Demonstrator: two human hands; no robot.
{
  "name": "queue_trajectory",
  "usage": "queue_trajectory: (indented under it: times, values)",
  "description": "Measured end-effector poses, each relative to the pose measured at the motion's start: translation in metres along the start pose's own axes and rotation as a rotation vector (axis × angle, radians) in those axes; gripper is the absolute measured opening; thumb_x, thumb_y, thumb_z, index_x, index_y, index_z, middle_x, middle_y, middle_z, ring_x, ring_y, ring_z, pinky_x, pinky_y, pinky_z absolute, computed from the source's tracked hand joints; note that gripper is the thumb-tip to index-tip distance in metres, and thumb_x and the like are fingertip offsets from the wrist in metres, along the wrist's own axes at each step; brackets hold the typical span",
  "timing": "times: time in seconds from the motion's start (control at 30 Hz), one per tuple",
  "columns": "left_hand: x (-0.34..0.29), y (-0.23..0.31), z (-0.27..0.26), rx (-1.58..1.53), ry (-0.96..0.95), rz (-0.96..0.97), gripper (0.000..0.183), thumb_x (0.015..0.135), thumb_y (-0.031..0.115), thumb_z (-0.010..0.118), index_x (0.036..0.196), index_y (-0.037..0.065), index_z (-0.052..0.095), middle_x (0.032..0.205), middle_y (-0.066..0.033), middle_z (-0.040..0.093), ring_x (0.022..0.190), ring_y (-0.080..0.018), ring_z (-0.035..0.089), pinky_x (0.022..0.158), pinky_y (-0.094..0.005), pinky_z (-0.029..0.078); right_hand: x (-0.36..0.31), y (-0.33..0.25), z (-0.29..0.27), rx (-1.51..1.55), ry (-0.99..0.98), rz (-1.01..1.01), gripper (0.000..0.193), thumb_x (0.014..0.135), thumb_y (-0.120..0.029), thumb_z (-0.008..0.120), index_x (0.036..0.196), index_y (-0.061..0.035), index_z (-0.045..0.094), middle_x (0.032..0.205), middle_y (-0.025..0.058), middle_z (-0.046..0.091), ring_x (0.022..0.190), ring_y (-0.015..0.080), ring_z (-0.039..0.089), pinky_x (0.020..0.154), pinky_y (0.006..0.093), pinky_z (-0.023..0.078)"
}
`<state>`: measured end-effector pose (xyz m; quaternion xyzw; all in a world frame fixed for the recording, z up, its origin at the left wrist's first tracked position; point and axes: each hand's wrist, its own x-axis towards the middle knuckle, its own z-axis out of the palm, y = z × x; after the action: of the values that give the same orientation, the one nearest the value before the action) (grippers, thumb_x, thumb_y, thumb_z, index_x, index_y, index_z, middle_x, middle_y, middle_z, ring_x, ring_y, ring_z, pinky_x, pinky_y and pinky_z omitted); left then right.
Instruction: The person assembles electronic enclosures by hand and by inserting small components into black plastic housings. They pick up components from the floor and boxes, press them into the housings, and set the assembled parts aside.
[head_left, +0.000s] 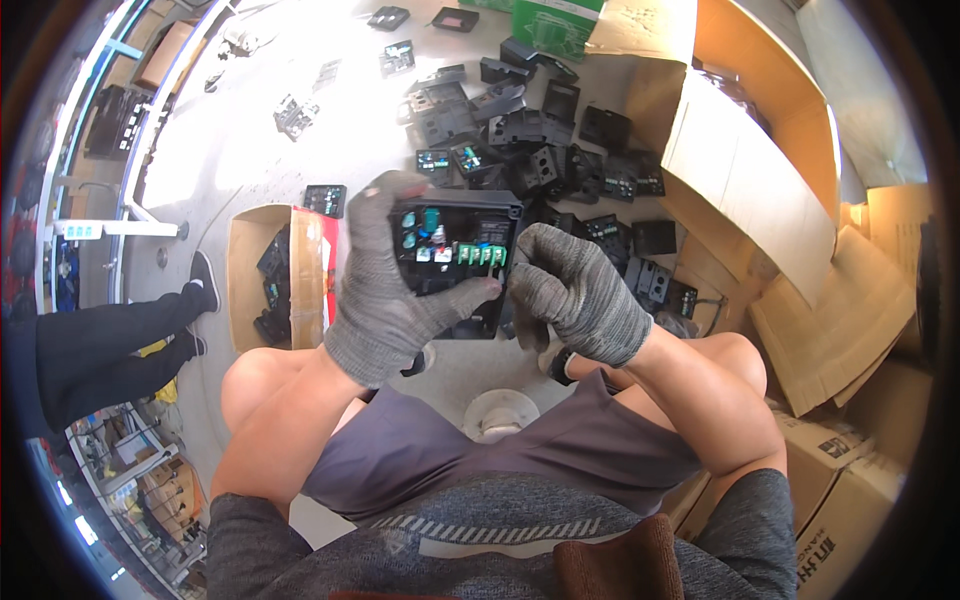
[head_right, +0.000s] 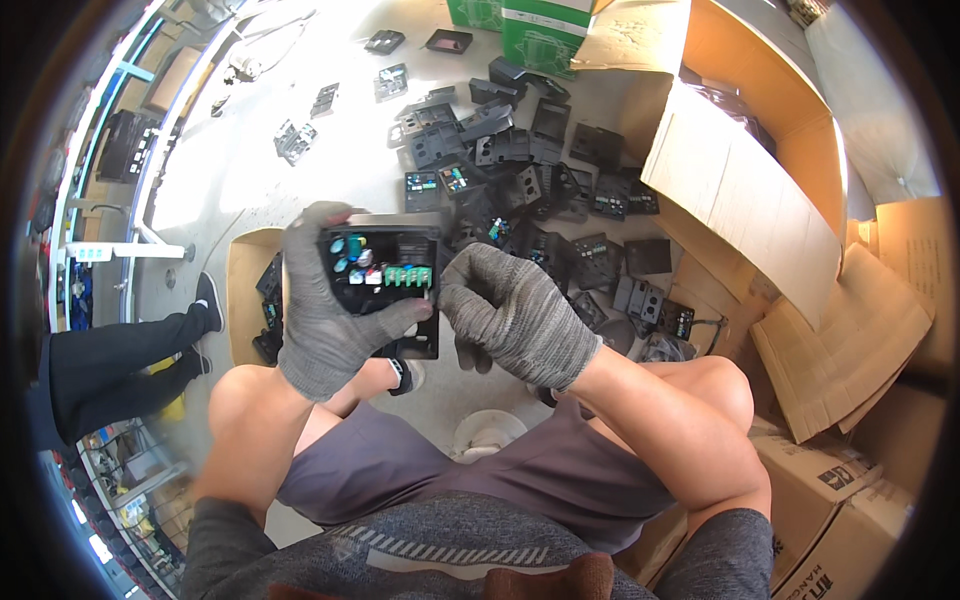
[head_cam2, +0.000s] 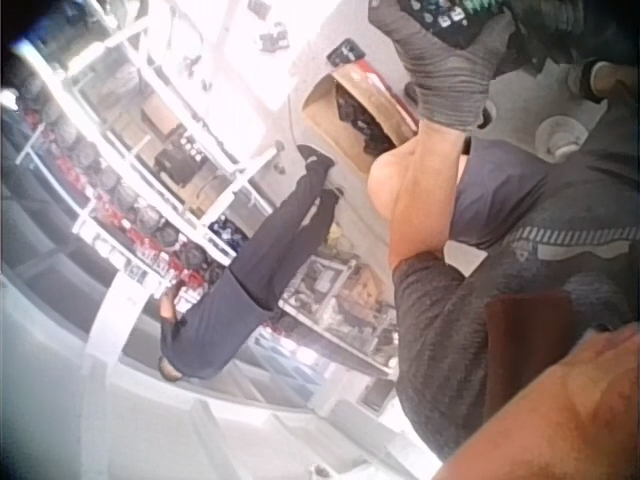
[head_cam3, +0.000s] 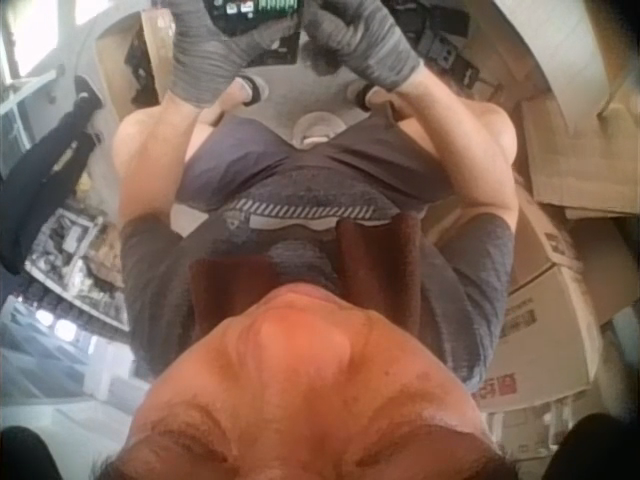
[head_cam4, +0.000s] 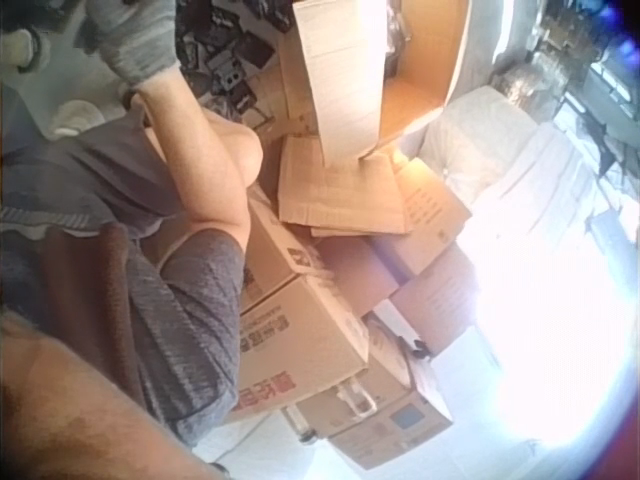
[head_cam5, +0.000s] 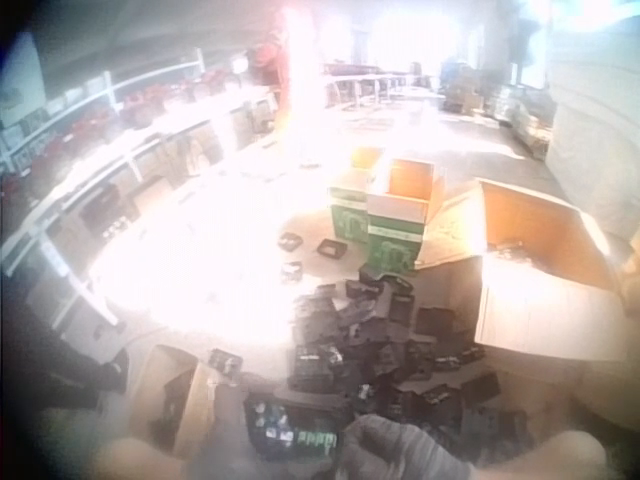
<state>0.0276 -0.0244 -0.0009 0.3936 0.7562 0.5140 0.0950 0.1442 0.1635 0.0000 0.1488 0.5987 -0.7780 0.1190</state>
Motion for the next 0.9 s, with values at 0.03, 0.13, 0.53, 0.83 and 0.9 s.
queue_trajectory:
  times: [0.03, 0.13, 0.53, 0.83, 0.9]
  values:
    - [0.003, -0.003, -0.001, 0.124, -0.007, 0.047, 0.099, 0.063, 0.016, 0.097, 0.139, 0.009, 0.034, 0.119, -0.0095, 0.050, 0.106, -0.0205, 0.059, 0.091, -0.0337, 0.056, 0.003, 0.005, -0.001, -0.002, -0.014, -0.002, 0.016, 0.102, -0.020, 0.058, 0.098, -0.0052, 0.056, 0.072, 0.0013, 0.059, 0.056, 0.0100, 0.061, 0.049, 0.0241, 0.050]
    - [0.011, -0.020, -0.005, -0.108, -0.103, -0.244, 0.094, 0.068, 0.017, 0.095, 0.141, 0.012, 0.037, 0.115, -0.0089, 0.057, 0.101, -0.0178, 0.061, 0.088, -0.0317, 0.055, 0.012, 0.021, -0.009, -0.005, -0.021, 0.100, 0.023, 0.104, -0.026, 0.057, 0.113, -0.0051, 0.057, 0.082, 0.0033, 0.062, 0.068, 0.0107, 0.064, 0.058, 0.0279, 0.055]
    - [-0.051, -0.199, -0.252, 0.724, -0.245, -0.912, 0.088, 0.072, 0.009, 0.087, 0.148, 0.007, 0.043, 0.124, -0.0177, 0.066, 0.109, -0.0274, 0.066, 0.099, -0.0351, 0.051, 0.007, 0.018, -0.029, -0.478, 0.022, -0.057, 0.032, 0.102, -0.022, 0.063, 0.122, 0.0023, 0.058, 0.094, 0.0110, 0.068, 0.082, 0.0133, 0.062, 0.075, 0.0300, 0.054]
    - [-0.007, -0.288, -0.234, 1.036, -0.435, -0.607, 0.061, 0.089, 0.021, 0.072, 0.144, 0.006, 0.050, 0.142, -0.0215, 0.056, 0.133, -0.0356, 0.052, 0.111, -0.0415, 0.043, 0.010, 0.021, -0.028, -0.590, 0.029, 0.064, 0.027, 0.097, -0.019, 0.066, 0.115, 0.0014, 0.061, 0.084, 0.0163, 0.068, 0.075, 0.0230, 0.068, 0.071, 0.0357, 0.054]
    - [0.033, -0.297, -0.197, 0.993, -0.374, -0.593, 0.055, 0.090, 0.023, 0.070, 0.140, 0.006, 0.054, 0.141, -0.0221, 0.056, 0.133, -0.0359, 0.052, 0.111, -0.0419, 0.043, 0.019, 0.022, -0.022, -0.555, 0.047, 0.166, 0.026, 0.095, -0.018, 0.067, 0.113, 0.0008, 0.062, 0.085, 0.0168, 0.068, 0.076, 0.0247, 0.068, 0.071, 0.0364, 0.054]
